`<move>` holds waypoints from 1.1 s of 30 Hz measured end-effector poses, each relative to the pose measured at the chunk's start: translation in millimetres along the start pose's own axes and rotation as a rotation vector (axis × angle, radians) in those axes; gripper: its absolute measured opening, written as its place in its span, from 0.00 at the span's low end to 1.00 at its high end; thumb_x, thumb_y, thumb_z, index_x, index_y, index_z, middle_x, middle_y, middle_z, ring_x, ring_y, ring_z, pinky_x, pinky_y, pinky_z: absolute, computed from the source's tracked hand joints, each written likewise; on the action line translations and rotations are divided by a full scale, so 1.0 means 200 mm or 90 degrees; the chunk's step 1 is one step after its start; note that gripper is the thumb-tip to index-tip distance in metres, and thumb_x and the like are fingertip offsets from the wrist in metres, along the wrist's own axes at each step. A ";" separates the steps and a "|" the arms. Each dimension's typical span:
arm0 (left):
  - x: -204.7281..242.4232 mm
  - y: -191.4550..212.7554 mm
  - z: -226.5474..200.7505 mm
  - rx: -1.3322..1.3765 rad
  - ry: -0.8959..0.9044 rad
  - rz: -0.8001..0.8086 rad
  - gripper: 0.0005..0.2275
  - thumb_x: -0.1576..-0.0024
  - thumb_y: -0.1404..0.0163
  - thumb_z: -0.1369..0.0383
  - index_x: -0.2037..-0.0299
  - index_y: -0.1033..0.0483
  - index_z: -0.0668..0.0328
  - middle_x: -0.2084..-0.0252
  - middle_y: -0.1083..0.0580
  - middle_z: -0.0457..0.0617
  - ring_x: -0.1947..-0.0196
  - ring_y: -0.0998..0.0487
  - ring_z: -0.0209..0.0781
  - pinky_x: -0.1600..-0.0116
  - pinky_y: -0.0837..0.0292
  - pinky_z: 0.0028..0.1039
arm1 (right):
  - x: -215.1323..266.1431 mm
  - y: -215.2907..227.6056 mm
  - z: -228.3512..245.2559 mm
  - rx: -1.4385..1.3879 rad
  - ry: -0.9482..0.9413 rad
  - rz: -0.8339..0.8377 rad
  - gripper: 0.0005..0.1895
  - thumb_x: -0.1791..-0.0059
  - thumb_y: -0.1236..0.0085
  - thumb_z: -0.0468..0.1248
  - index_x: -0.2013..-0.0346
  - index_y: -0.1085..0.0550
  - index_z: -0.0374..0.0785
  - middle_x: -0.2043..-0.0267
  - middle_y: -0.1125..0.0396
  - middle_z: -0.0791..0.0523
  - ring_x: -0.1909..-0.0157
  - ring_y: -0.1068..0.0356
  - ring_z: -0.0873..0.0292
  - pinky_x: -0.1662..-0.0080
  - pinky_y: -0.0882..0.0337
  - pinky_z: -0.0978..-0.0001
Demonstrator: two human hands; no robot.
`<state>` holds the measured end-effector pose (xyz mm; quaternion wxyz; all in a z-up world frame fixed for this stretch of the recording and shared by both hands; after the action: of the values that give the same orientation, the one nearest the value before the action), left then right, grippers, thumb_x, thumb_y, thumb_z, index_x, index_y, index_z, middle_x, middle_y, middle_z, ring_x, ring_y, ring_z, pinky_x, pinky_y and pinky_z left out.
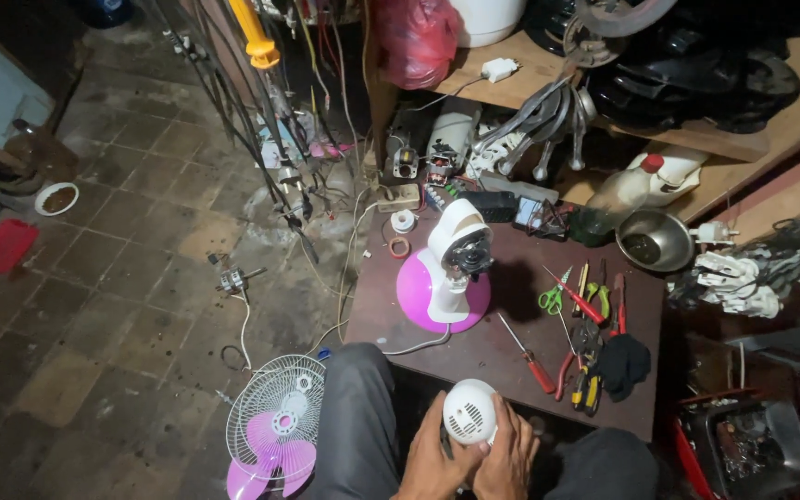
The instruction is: The person disassembles a small white and pink electric fan on a cluttered workbench. They use a screwdriver to remove screws from the fan's casing, then use pliers to detach a component from the motor shaft.
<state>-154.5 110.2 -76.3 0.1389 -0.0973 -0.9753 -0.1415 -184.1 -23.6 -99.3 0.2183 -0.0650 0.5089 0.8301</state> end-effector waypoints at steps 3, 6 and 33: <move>-0.02 -0.02 0.07 -0.038 -0.052 -0.034 0.45 0.58 0.38 0.47 0.32 0.45 0.56 0.36 0.33 0.50 0.36 0.31 0.46 0.38 0.33 0.34 | 0.00 0.05 0.08 0.009 0.109 -0.143 0.44 0.63 0.33 0.50 0.35 0.36 0.41 0.38 0.33 0.53 0.44 0.33 0.48 0.47 0.37 0.51; -0.01 0.00 0.00 -0.046 -0.013 -0.052 0.44 0.62 0.38 0.51 0.33 0.43 0.53 0.41 0.30 0.49 0.42 0.27 0.43 0.43 0.30 0.32 | 0.03 0.03 0.09 0.020 0.146 -0.159 0.33 0.54 0.41 0.47 0.36 0.36 0.41 0.35 0.35 0.56 0.44 0.33 0.51 0.50 0.38 0.52; 0.01 0.96 -0.22 -0.037 -0.014 -0.485 0.50 0.73 0.29 0.60 0.35 0.41 0.59 0.42 0.30 0.54 0.45 0.27 0.45 0.43 0.33 0.30 | 0.06 -0.27 -0.35 -0.192 0.064 0.040 0.13 0.53 0.42 0.41 0.54 0.22 0.47 0.56 0.26 0.61 0.66 0.28 0.66 0.53 0.29 0.75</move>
<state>-101.3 277.0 12.3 0.0630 0.2669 -0.9386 -0.2093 -179.4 -61.0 -179.8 0.1543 -0.1229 0.3908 0.8991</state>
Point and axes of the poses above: each hand's wrist, its own x-axis away from the middle knuckle, its own y-axis out of the back of the hand, z = x × y, the point moved 3 cm from there along -x, towards the middle knuckle
